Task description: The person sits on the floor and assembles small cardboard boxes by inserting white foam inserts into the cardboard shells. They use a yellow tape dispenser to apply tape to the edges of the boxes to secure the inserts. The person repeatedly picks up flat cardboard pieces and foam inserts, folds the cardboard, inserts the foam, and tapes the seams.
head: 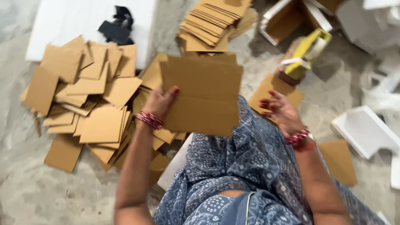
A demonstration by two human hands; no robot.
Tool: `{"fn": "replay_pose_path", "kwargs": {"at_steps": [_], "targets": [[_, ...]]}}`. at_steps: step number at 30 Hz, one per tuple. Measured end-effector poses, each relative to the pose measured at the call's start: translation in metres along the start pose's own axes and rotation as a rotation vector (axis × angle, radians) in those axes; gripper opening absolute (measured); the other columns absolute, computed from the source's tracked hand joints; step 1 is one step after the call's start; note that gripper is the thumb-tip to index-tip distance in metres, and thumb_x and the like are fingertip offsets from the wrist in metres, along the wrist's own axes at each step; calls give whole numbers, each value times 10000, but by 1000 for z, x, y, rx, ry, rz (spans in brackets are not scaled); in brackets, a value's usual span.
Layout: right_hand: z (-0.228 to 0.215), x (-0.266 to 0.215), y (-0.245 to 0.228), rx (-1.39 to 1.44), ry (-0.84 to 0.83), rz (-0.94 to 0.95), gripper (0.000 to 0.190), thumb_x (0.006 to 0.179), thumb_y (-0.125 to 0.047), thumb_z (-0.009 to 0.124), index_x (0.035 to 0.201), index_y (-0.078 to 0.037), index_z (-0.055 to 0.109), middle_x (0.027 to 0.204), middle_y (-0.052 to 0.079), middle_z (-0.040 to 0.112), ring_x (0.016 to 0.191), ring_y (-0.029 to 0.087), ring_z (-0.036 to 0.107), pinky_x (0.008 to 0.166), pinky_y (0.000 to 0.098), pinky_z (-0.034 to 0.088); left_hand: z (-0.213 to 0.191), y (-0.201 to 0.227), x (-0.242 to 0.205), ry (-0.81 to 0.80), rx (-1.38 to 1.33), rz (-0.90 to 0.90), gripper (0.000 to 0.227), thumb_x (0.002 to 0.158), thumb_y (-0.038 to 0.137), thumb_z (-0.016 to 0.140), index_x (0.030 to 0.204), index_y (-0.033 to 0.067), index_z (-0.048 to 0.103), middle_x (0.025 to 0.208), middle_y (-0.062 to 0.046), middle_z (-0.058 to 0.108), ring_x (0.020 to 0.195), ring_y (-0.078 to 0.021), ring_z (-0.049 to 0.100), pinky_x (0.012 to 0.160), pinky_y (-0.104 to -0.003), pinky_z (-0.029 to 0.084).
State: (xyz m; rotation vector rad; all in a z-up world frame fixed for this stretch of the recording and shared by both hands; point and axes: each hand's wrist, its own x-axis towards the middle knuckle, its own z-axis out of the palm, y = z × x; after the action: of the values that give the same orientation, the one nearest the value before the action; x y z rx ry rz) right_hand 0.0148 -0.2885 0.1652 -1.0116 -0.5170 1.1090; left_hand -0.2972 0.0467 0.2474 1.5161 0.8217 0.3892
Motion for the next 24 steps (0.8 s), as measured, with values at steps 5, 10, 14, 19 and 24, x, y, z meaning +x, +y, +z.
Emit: {"fn": "replay_pose_path", "kwargs": {"at_steps": [5, 10, 14, 19, 24], "targets": [[59, -19, 32, -193, 199, -71, 851, 937, -300, 749, 1621, -66, 300, 1424, 66, 515, 1290, 185, 502, 1068, 371, 434, 111, -66, -21, -4, 29, 93, 711, 895, 312, 778, 1410, -31, 428, 1221, -174, 688, 1057, -238, 685, 881, -369, 570], [70, -13, 11, -223, 339, -31, 768, 899, -333, 767, 1506, -37, 401, 1362, 69, 609, 1227, 168, 586, 1034, 339, 505, 134, -83, -41, 62, 156, 361, 828, 932, 360, 777, 1469, -63, 310, 1332, -237, 579, 1176, -309, 603, 971, -397, 509], [38, -8, -5, -148, 317, -29, 651, 914, -355, 759, 1411, -13, 513, 1292, 56, 661, 1159, 165, 630, 984, 333, 533, 139, -80, -25, -193, -492, 8, 574, 1032, 425, 570, 1390, -23, 553, 1215, -97, 712, 1049, -152, 681, 878, -290, 557], [-14, -20, -17, -165, 361, 14, 457, 988, -290, 678, 1339, -11, 586, 1221, 57, 695, 1087, 163, 656, 935, 313, 548, 142, -81, -8, -85, -572, -41, 448, 1071, 367, 556, 1190, -29, 728, 960, -66, 746, 767, -103, 666, 651, -256, 542], [-70, -70, -91, -86, 680, -264, 286, 1096, -209, 550, 1289, -9, 619, 1168, 64, 720, 1027, 164, 675, 909, 291, 565, 101, -94, 3, -16, -570, 40, 406, 1060, 334, 562, 1183, -20, 719, 983, -43, 750, 795, -85, 683, 699, -236, 561]]}}
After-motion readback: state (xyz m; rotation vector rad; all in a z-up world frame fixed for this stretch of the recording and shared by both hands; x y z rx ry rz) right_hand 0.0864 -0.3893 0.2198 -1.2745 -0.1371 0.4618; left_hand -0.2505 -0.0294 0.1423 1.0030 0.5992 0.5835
